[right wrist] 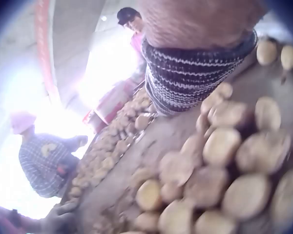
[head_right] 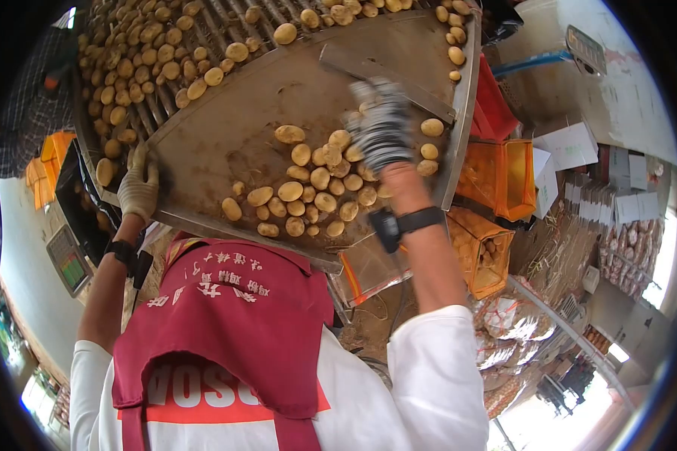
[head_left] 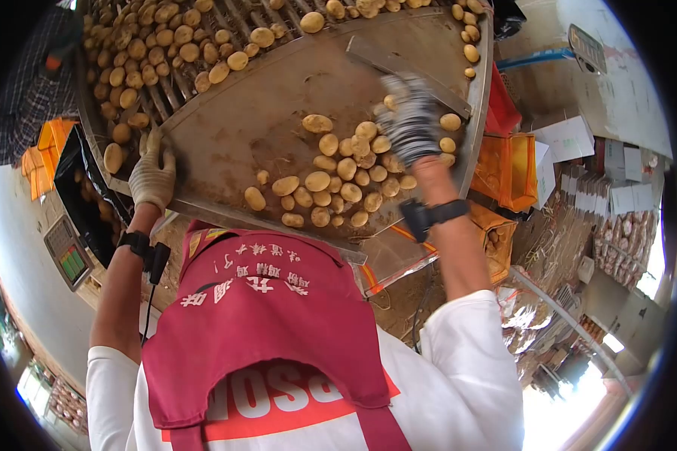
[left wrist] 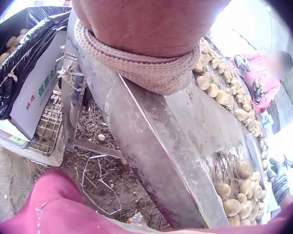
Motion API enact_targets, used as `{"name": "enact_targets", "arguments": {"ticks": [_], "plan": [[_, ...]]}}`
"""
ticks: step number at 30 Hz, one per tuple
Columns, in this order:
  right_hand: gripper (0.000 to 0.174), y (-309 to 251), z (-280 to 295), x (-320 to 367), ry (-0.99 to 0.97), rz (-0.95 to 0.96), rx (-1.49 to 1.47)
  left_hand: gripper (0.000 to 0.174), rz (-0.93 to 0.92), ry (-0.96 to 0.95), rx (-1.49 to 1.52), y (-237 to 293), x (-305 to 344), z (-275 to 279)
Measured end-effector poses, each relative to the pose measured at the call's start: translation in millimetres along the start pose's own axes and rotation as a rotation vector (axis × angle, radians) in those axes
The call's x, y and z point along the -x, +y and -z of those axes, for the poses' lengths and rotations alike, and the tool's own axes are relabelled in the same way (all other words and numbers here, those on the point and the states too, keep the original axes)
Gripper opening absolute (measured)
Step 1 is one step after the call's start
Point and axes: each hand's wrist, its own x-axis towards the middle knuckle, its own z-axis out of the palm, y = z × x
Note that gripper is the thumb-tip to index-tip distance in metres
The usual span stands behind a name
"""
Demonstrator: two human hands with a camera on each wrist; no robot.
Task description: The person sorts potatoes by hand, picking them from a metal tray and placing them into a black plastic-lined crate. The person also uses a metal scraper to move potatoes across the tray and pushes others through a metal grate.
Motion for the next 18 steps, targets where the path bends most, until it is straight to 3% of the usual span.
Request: {"name": "enact_targets", "arguments": {"ticks": [1,2,6,8,12,18], "plan": [[0.070,-20,-15,14,-0.025,0.121,0.365,0.056,0.009,0.009,0.006,4,-2,2],[0.079,-40,-32,25,-0.138,0.005,0.393,0.056,-0.006,0.012,0.003,4,-5,1],[0.086,-44,-36,92,-0.155,-0.104,0.375,0.059,-0.052,0.044,-0.055,-20,-5,-16],[0.091,-18,-37,136,-0.011,-0.019,0.376,0.061,-0.094,0.077,-0.036,-23,-11,-22],[0.096,13,-41,198,0.006,-0.112,0.336,0.061,-0.100,0.043,-0.060,-14,-5,-14],[0.099,2,-40,223,0.093,-0.210,0.249,0.060,-0.102,0.031,-0.088,-18,-10,-18]]}}
